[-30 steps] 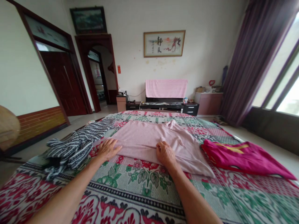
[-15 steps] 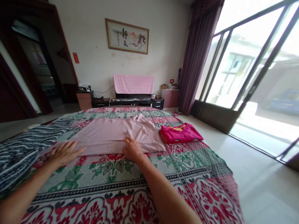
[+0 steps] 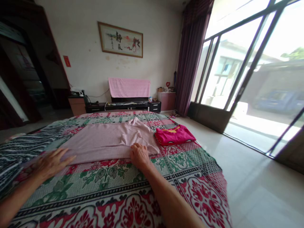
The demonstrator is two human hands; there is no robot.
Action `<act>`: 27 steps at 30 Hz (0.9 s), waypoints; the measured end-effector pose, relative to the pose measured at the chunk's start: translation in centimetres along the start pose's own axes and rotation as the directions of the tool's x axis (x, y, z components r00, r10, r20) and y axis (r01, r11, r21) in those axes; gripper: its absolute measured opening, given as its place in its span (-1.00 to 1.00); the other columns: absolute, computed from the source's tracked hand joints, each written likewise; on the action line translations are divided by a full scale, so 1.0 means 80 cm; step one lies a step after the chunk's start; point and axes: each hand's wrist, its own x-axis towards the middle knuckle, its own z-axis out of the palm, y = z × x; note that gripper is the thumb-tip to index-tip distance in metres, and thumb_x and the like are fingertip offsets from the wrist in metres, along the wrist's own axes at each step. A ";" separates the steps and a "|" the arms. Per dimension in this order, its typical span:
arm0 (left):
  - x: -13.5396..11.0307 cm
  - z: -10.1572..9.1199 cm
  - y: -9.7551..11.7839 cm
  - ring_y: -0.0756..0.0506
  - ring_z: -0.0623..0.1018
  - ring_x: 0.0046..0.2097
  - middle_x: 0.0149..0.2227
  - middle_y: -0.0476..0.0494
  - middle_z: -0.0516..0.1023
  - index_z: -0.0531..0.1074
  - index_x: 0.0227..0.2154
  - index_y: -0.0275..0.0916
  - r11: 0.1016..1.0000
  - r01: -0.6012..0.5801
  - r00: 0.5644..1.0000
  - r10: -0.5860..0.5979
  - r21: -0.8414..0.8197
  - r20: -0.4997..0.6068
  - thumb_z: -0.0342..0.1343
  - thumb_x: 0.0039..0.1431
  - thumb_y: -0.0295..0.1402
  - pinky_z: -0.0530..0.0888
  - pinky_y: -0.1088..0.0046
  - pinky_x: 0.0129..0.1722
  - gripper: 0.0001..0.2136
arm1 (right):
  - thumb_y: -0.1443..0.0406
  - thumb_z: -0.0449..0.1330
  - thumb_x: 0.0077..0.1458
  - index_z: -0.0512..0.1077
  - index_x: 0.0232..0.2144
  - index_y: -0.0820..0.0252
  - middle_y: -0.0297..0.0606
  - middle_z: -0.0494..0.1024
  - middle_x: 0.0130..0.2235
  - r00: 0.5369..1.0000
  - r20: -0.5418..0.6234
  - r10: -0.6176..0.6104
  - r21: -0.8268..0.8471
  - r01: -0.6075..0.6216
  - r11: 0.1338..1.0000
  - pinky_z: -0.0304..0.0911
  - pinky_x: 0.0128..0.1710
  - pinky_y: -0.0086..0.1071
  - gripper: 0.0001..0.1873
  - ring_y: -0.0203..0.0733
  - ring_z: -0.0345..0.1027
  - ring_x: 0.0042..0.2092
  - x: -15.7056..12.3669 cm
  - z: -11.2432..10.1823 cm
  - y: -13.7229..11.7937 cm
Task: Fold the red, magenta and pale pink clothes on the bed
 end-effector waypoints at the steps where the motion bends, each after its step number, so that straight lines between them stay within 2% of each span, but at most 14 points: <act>1: 0.001 0.000 -0.001 -0.27 0.44 0.03 -0.03 -0.14 0.49 0.41 -0.15 -0.21 1.000 -0.024 1.000 0.024 0.010 -0.015 -0.06 0.03 0.04 0.36 0.02 0.01 -0.52 | 0.32 -0.02 0.15 0.41 -0.12 0.16 -0.20 0.46 -0.05 0.999 -0.025 0.038 0.008 -0.038 0.999 0.07 -0.03 -0.35 -0.71 -0.18 0.29 -0.03 0.004 -0.008 0.004; 3: 0.004 -0.001 0.007 -0.19 0.45 0.04 -0.01 -0.11 0.49 0.41 -0.15 -0.22 0.998 -0.062 0.997 0.062 -0.010 -0.056 -0.09 0.06 -0.01 0.36 0.15 0.06 -0.55 | 0.32 -0.03 0.14 0.42 -0.11 0.18 -0.18 0.47 -0.07 0.980 -0.086 0.177 -0.004 -0.178 0.984 0.09 -0.05 -0.36 -0.68 -0.18 0.31 -0.06 0.014 -0.025 0.017; 5: 0.010 -0.003 0.031 -0.15 0.47 0.02 -0.02 -0.08 0.51 0.43 -0.18 -0.19 0.991 -0.103 0.991 0.094 -0.087 -0.093 -0.11 0.08 -0.06 0.38 0.23 0.07 -0.61 | 0.30 0.01 0.11 0.45 -0.12 0.18 -0.14 0.48 -0.09 0.946 -0.100 0.309 -0.046 -0.314 0.948 0.11 -0.08 -0.36 -0.67 -0.14 0.32 -0.08 0.020 -0.039 0.034; 8: 0.016 -0.005 0.101 -0.12 0.52 -0.03 -0.03 -0.18 0.51 0.48 -0.21 -0.21 0.952 -0.211 0.977 0.209 -0.222 -0.032 -0.08 0.12 -0.16 0.41 0.33 0.04 -0.66 | 0.25 0.05 0.08 0.48 -0.15 0.18 -0.12 0.49 -0.14 0.905 -0.043 0.422 -0.087 -0.424 0.901 0.13 -0.12 -0.37 -0.67 -0.13 0.35 -0.11 0.020 -0.046 0.059; 10: 0.014 -0.009 0.162 -0.11 0.50 0.00 -0.01 -0.19 0.50 0.50 -0.18 -0.21 0.900 -0.319 0.940 0.340 -0.297 0.020 -0.08 0.15 -0.23 0.40 0.33 0.06 -0.68 | 0.23 0.07 0.05 0.51 -0.21 0.18 -0.14 0.51 -0.19 0.903 0.015 0.429 -0.097 -0.426 0.899 0.14 -0.15 -0.39 -0.70 -0.14 0.36 -0.14 0.018 -0.043 0.070; 11: 0.011 -0.011 0.193 -0.11 0.48 0.03 0.01 -0.18 0.49 0.49 -0.14 -0.20 0.864 -0.382 0.907 0.418 -0.328 0.046 -0.07 0.16 -0.25 0.39 0.32 0.07 -0.68 | 0.22 0.08 0.05 0.52 -0.24 0.18 -0.15 0.53 -0.21 0.908 0.038 0.418 -0.098 -0.413 0.905 0.14 -0.17 -0.40 -0.71 -0.15 0.37 -0.15 0.017 -0.040 0.074; 13: 0.005 -0.017 0.248 -0.11 0.44 0.08 0.06 -0.17 0.45 0.46 -0.08 -0.18 0.814 -0.443 0.863 0.501 -0.376 0.070 -0.05 0.17 -0.28 0.36 0.30 0.11 -0.69 | 0.21 0.09 0.03 0.53 -0.29 0.17 -0.17 0.55 -0.25 0.920 0.063 0.388 -0.099 -0.381 0.919 0.15 -0.19 -0.42 -0.73 -0.17 0.38 -0.18 0.016 -0.034 0.078; 14: 0.001 -0.019 0.271 -0.11 0.40 0.12 0.10 -0.17 0.42 0.43 -0.03 -0.18 0.788 -0.468 0.834 0.544 -0.401 0.094 -0.03 0.17 -0.27 0.34 0.29 0.13 -0.67 | 0.21 0.10 0.03 0.54 -0.30 0.17 -0.18 0.55 -0.26 0.925 0.067 0.374 -0.100 -0.366 0.925 0.15 -0.19 -0.43 -0.73 -0.17 0.38 -0.18 0.016 -0.032 0.079; 16: -0.005 -0.023 0.306 -0.14 0.32 0.18 0.16 -0.21 0.33 0.37 0.04 -0.20 0.762 -0.482 0.805 0.580 -0.433 0.124 0.00 0.17 -0.23 0.28 0.25 0.17 -0.61 | 0.22 0.10 0.02 0.55 -0.30 0.15 -0.20 0.56 -0.27 0.934 0.074 0.349 -0.102 -0.341 0.934 0.15 -0.19 -0.44 -0.74 -0.19 0.39 -0.18 0.017 -0.030 0.079; 18: -0.010 -0.023 0.326 -0.16 0.26 0.22 0.21 -0.21 0.26 0.32 0.09 -0.19 0.752 -0.476 0.781 0.600 -0.456 0.173 -0.03 0.19 -0.19 0.23 0.19 0.19 -0.58 | 0.24 0.10 0.02 0.55 -0.32 0.15 -0.20 0.57 -0.28 0.940 0.080 0.332 -0.110 -0.323 0.940 0.15 -0.20 -0.45 -0.75 -0.20 0.40 -0.20 0.018 -0.029 0.078; 20: -0.014 -0.021 0.335 -0.20 0.21 0.25 0.24 -0.17 0.21 0.28 0.13 -0.14 0.749 -0.464 0.759 0.612 -0.473 0.224 -0.07 0.22 -0.16 0.20 0.09 0.20 -0.56 | 0.27 0.07 0.03 0.56 -0.35 0.16 -0.19 0.57 -0.31 0.943 0.080 0.323 -0.119 -0.313 0.942 0.14 -0.24 -0.45 -0.75 -0.21 0.40 -0.23 0.018 -0.029 0.078; 23: -0.017 -0.021 0.337 -0.23 0.16 0.27 0.25 -0.10 0.18 0.23 0.16 -0.07 0.750 -0.448 0.737 0.618 -0.486 0.274 -0.12 0.24 -0.14 0.17 0.01 0.19 -0.56 | 0.31 0.04 0.05 0.55 -0.35 0.17 -0.19 0.57 -0.32 0.943 0.046 0.330 -0.112 -0.323 0.940 0.12 -0.27 -0.45 -0.73 -0.22 0.39 -0.25 0.019 -0.028 0.079; 27: -0.017 -0.024 0.336 -0.23 0.16 0.26 0.25 -0.09 0.19 0.23 0.15 -0.04 0.756 -0.437 0.733 0.613 -0.487 0.294 -0.12 0.24 -0.14 0.16 0.02 0.19 -0.56 | 0.31 0.02 0.08 0.52 -0.32 0.17 -0.21 0.55 -0.29 0.933 -0.042 0.358 -0.099 -0.361 0.927 0.10 -0.28 -0.46 -0.74 -0.24 0.37 -0.26 0.017 -0.024 0.086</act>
